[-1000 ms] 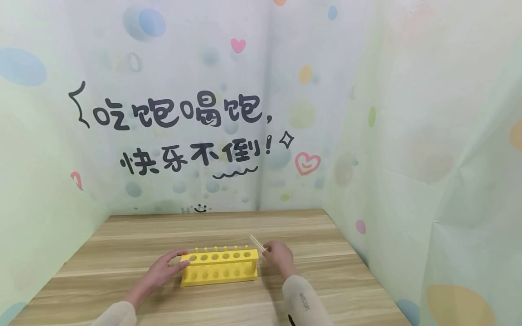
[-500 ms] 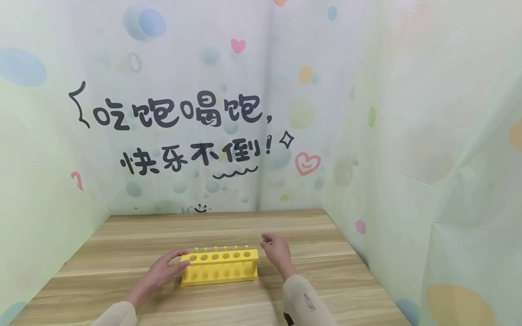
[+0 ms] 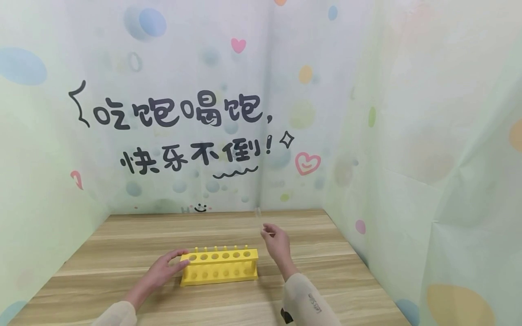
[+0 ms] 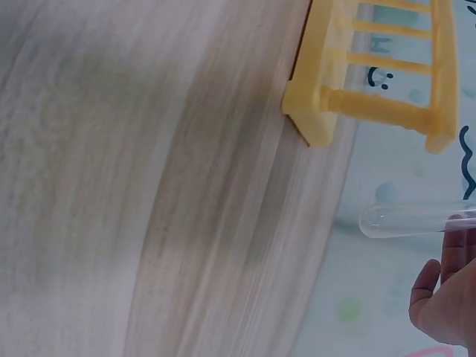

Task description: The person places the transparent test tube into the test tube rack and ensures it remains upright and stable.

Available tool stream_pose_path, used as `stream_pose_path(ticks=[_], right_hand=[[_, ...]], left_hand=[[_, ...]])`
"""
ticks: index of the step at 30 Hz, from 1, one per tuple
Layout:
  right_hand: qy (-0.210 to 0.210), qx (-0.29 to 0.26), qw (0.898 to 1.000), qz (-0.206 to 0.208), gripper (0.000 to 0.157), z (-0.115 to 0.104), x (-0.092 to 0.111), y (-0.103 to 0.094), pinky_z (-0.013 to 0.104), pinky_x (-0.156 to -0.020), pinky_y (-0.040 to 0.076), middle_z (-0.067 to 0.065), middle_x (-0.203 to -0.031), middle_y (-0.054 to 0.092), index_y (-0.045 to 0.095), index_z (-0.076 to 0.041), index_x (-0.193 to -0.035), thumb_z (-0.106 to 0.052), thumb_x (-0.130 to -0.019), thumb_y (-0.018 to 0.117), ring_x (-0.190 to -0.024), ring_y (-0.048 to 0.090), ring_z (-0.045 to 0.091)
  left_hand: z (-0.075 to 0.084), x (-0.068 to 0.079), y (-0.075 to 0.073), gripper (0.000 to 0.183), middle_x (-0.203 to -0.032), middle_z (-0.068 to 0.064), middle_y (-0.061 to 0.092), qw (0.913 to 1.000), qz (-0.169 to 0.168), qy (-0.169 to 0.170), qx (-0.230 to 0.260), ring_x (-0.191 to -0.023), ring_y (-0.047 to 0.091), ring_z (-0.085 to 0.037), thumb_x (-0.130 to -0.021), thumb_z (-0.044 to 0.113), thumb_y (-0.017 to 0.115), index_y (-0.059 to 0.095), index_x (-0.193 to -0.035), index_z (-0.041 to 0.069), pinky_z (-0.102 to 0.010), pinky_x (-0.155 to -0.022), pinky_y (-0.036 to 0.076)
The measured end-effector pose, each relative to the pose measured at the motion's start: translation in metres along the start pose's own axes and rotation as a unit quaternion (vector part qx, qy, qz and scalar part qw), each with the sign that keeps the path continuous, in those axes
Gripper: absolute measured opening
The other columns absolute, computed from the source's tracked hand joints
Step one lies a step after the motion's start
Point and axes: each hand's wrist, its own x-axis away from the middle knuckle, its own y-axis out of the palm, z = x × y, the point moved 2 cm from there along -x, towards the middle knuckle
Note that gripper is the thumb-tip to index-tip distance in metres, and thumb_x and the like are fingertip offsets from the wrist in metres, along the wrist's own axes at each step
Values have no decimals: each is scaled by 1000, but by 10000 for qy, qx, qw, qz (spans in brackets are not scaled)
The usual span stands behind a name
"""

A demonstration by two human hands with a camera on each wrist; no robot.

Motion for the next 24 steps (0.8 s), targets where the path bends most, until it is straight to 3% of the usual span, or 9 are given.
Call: stream_pose_path(ticks=[15, 24], right_hand=[[-145, -879, 9953, 387, 28, -20, -1, 0, 38, -88, 55, 14, -112, 67, 64, -8, -117, -16, -90, 66, -101, 65, 27], [-195, -1430, 9880, 556, 28, -35, 0, 1, 30, -86, 55, 14, -110, 67, 66, -7, -114, -13, -87, 69, -97, 65, 21]], left_hand=[[-1, -1, -2, 52, -144, -15, 45, 10000, -27, -28, 3, -138, 31, -43, -88, 48, 62, 55, -132, 19, -65, -107, 27], [-2, -2, -1, 54, -145, -16, 44, 9999, -69, -107, 104, -138, 29, -44, -87, 49, 63, 55, -132, 20, -66, -107, 26]])
